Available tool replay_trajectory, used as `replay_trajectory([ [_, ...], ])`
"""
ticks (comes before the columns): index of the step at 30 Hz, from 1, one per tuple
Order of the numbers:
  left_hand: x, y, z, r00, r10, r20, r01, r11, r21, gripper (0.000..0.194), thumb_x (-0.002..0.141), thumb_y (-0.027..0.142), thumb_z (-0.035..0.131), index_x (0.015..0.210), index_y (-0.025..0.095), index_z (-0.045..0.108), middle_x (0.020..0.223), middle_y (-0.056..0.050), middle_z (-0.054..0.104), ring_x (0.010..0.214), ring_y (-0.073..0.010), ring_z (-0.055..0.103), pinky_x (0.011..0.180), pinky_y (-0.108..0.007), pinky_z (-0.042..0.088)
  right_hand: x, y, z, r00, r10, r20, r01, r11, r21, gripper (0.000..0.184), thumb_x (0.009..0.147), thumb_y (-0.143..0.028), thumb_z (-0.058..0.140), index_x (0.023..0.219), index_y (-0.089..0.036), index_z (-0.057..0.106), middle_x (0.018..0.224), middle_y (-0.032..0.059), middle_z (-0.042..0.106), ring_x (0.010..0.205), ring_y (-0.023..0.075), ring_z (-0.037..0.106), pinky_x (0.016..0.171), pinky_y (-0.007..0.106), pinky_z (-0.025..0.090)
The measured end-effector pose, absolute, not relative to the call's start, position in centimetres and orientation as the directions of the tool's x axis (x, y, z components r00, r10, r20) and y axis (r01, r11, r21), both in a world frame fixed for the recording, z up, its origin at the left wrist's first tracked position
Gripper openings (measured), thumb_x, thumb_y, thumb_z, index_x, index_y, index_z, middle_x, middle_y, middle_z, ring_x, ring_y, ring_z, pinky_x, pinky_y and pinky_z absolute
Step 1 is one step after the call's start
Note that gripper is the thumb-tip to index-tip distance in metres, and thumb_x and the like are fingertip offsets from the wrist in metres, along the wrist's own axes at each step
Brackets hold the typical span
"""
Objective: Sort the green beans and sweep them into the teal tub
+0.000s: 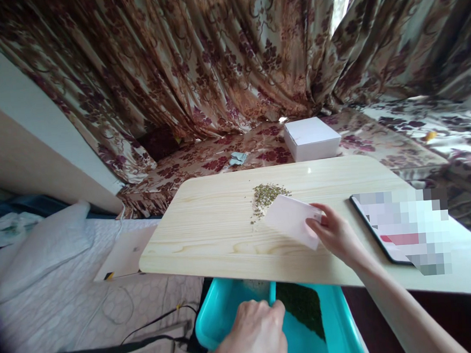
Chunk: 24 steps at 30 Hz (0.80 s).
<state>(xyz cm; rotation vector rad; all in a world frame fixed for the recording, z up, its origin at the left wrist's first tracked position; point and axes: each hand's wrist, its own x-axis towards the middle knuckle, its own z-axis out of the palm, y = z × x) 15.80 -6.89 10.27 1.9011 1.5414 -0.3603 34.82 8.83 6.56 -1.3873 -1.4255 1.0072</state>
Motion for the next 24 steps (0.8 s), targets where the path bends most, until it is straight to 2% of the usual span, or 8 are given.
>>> replay_trajectory([
  [8, 15.6, -6.7, 10.1, 0.275, 0.768, -0.579, 0.941, -0.090, 0.328, 0.032, 0.081, 0.015, 0.049, 0.110, 0.010, 0.063, 0.100, -0.020, 0.070, 0.097, -0.0359, 0.067, 0.085, -0.047, 0.050, 32.5, 9.0, 5.9, -0.066, 0.998, -0.010, 0.255, 0.007, -0.967, 0.054, 0.068, -0.050, 0.073, 0.110, -0.019, 0.062, 0.074, 0.0074, 0.077, 0.066, 0.0255, 0.072, 0.050, 0.029, 0.051],
  [16, 15.3, -6.9, 10.2, 0.265, 0.780, -0.567, 0.942, -0.083, 0.326, 0.033, 0.082, 0.014, 0.048, 0.111, 0.010, 0.063, 0.101, -0.020, 0.070, 0.098, -0.0341, 0.067, 0.086, -0.045, 0.050, 30.2, 7.6, 6.0, -0.230, 0.972, -0.035, 0.222, 0.017, -0.975, 0.047, 0.073, -0.049, 0.068, 0.109, -0.022, 0.058, 0.068, 0.0005, 0.071, 0.059, 0.0214, 0.067, 0.050, 0.030, 0.048],
  [24, 14.5, -7.5, 10.7, 0.229, 0.784, -0.577, 0.947, -0.042, 0.319, 0.034, 0.084, 0.014, 0.044, 0.111, 0.011, 0.064, 0.103, -0.020, 0.070, 0.100, -0.0361, 0.066, 0.087, -0.048, 0.050, 28.8, 3.6, 6.8, -0.468, 0.883, -0.021, 0.325, 0.150, -0.934, 0.038, 0.086, -0.046, 0.058, 0.115, -0.021, 0.061, 0.060, -0.0053, 0.057, 0.056, 0.0156, 0.057, 0.051, 0.027, 0.043],
])
